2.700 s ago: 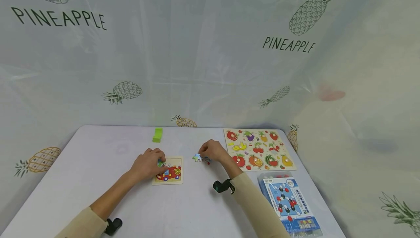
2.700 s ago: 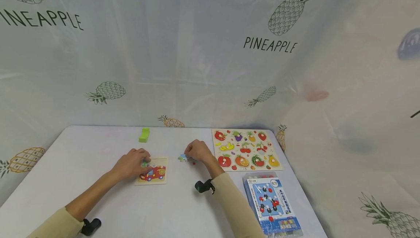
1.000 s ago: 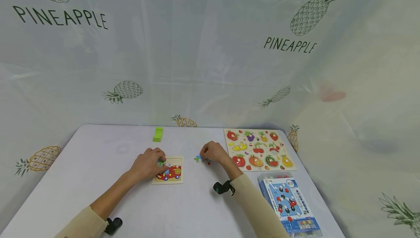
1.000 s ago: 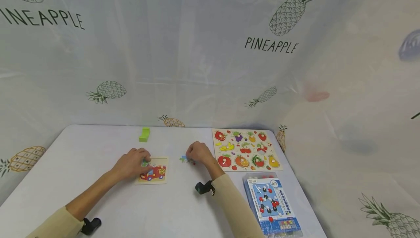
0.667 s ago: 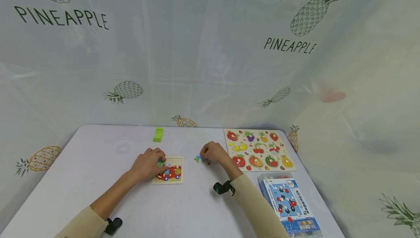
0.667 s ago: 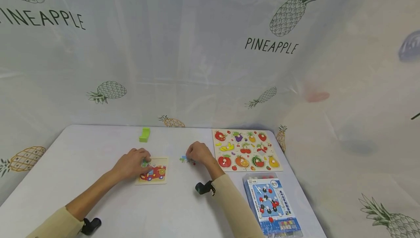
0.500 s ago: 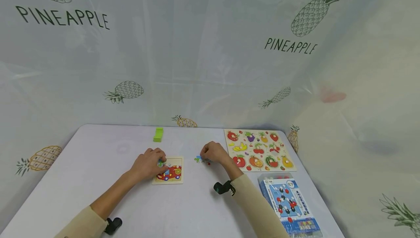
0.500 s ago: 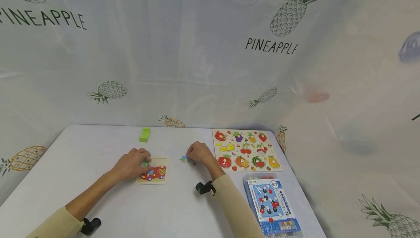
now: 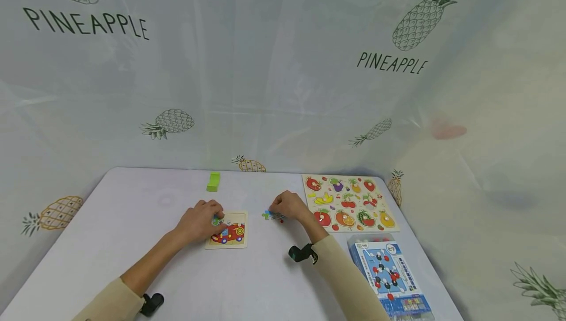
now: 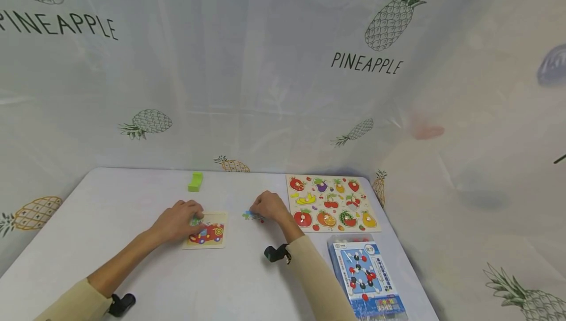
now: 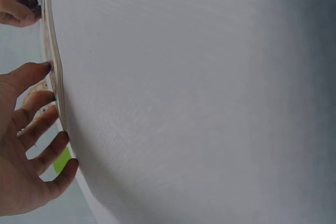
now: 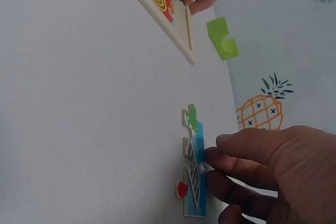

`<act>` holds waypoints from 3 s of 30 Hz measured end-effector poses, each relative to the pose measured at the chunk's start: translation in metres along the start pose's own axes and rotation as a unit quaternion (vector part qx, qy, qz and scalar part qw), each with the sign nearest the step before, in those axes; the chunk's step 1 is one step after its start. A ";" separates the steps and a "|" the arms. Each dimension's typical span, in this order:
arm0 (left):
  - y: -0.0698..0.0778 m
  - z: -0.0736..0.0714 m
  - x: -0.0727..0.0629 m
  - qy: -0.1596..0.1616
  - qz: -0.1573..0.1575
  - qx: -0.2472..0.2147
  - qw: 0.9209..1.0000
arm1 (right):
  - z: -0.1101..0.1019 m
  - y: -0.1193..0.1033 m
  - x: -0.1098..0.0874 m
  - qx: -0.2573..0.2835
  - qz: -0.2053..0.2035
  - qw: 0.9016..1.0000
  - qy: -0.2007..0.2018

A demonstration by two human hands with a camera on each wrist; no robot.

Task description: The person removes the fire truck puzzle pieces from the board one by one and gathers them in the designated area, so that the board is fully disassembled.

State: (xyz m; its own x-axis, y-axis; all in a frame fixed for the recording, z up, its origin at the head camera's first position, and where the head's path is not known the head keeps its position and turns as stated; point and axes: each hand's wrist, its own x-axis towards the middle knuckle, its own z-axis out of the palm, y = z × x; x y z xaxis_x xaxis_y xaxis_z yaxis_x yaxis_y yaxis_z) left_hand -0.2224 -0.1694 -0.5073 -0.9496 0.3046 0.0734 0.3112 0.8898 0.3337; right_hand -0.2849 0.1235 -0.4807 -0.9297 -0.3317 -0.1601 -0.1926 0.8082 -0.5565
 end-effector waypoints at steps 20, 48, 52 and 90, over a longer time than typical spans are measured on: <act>0.000 0.001 0.000 -0.004 -0.009 -0.008 1.000 | 0.002 -0.003 0.000 -0.012 0.003 1.000 0.000; -0.004 -0.002 -0.003 -0.011 0.007 -0.017 1.000 | 0.004 -0.006 0.001 -0.006 0.004 1.000 0.001; -0.006 -0.004 -0.004 -0.022 0.018 -0.028 0.999 | 0.009 -0.008 0.004 0.012 -0.022 1.000 0.004; -0.005 -0.009 -0.007 -0.004 0.006 -0.009 1.000 | 0.080 -0.084 0.010 0.024 -0.123 0.992 -0.034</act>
State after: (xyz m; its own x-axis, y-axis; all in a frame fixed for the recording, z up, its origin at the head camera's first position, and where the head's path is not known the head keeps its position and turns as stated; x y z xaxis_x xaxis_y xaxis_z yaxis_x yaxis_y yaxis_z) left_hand -0.2174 -0.1789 -0.5006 -0.9453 0.3184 0.0702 0.3222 0.8794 0.3505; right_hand -0.2531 0.0140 -0.5007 -0.8331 -0.5489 -0.0679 -0.3942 0.6754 -0.6232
